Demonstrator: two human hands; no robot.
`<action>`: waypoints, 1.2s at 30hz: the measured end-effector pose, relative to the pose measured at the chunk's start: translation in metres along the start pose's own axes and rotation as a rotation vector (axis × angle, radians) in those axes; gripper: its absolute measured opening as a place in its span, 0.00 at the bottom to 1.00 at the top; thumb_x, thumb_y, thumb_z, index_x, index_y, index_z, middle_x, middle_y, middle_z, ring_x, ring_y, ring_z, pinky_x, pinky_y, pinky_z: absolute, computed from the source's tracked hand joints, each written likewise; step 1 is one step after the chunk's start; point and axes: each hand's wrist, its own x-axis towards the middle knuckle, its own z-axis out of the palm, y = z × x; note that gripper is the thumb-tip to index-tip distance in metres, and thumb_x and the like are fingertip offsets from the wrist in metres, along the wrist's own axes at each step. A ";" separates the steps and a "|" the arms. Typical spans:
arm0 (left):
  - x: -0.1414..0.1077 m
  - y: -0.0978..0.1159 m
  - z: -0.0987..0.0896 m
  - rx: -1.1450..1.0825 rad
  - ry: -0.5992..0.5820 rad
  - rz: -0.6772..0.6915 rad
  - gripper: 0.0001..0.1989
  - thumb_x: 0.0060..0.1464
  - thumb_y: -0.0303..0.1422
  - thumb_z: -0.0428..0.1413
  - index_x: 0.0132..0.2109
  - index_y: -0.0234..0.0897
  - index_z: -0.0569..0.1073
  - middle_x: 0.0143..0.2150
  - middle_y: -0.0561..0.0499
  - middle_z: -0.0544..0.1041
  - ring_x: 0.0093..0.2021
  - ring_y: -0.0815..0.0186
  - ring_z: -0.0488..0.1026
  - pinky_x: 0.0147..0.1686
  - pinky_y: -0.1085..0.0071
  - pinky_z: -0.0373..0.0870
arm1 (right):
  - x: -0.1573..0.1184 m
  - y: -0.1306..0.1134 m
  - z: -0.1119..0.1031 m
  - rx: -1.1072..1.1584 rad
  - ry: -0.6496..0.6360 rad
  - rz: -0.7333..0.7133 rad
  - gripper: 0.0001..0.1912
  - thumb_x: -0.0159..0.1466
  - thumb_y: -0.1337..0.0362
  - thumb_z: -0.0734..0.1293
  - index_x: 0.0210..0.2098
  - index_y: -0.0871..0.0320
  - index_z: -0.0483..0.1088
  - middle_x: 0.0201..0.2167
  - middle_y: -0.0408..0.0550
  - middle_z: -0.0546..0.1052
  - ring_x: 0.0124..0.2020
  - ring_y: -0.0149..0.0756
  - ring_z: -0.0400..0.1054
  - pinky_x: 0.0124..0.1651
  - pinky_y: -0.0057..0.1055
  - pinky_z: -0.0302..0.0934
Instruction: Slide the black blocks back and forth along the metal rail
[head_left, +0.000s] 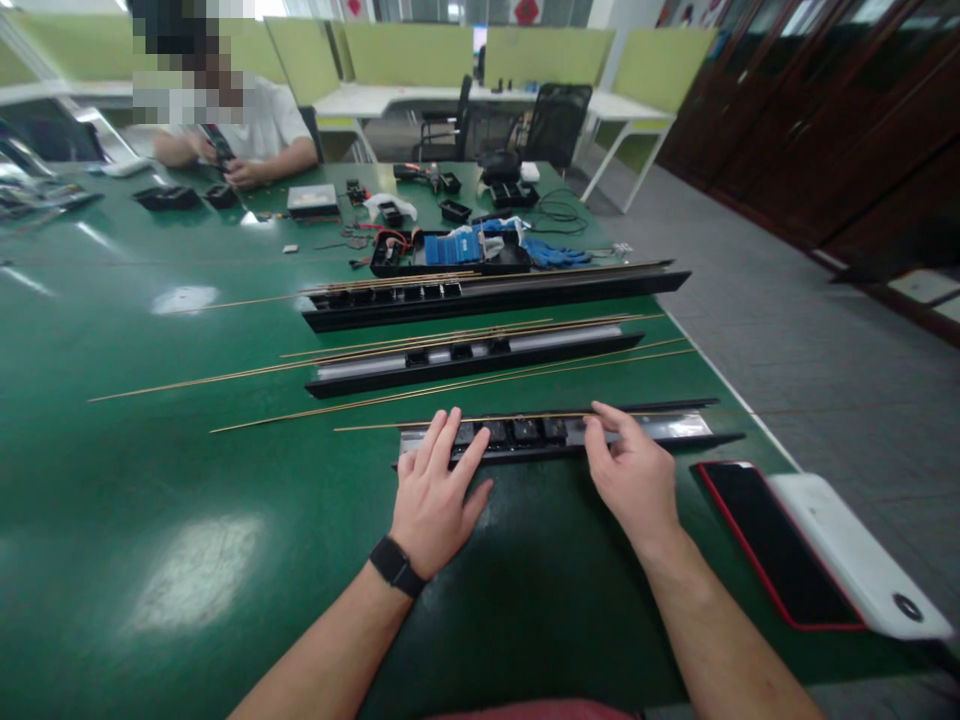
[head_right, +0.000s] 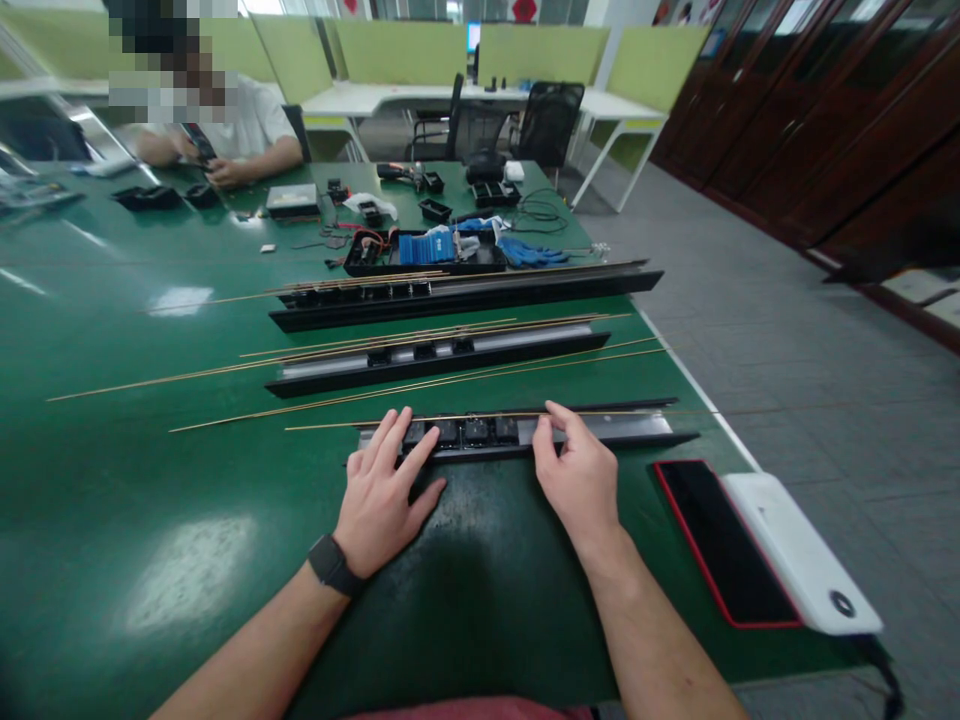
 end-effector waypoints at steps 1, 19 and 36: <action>0.000 0.000 0.000 0.002 -0.001 0.000 0.30 0.65 0.40 0.58 0.72 0.47 0.66 0.78 0.39 0.57 0.77 0.44 0.56 0.56 0.49 0.68 | -0.001 -0.001 0.001 0.013 -0.006 -0.014 0.22 0.70 0.52 0.66 0.56 0.57 0.79 0.41 0.49 0.85 0.28 0.36 0.76 0.41 0.35 0.72; 0.000 0.001 -0.002 0.008 -0.026 0.001 0.30 0.66 0.41 0.57 0.73 0.48 0.65 0.79 0.40 0.55 0.77 0.45 0.54 0.56 0.50 0.68 | -0.009 -0.011 0.005 -0.020 -0.099 -0.246 0.27 0.66 0.53 0.71 0.61 0.59 0.75 0.45 0.52 0.85 0.36 0.41 0.80 0.41 0.38 0.75; 0.000 0.000 -0.002 0.008 -0.026 0.003 0.30 0.67 0.41 0.57 0.73 0.48 0.64 0.79 0.40 0.54 0.77 0.46 0.54 0.56 0.50 0.67 | -0.022 -0.022 0.003 -0.018 -0.202 -0.656 0.17 0.70 0.62 0.67 0.56 0.57 0.78 0.41 0.50 0.84 0.39 0.37 0.79 0.44 0.31 0.74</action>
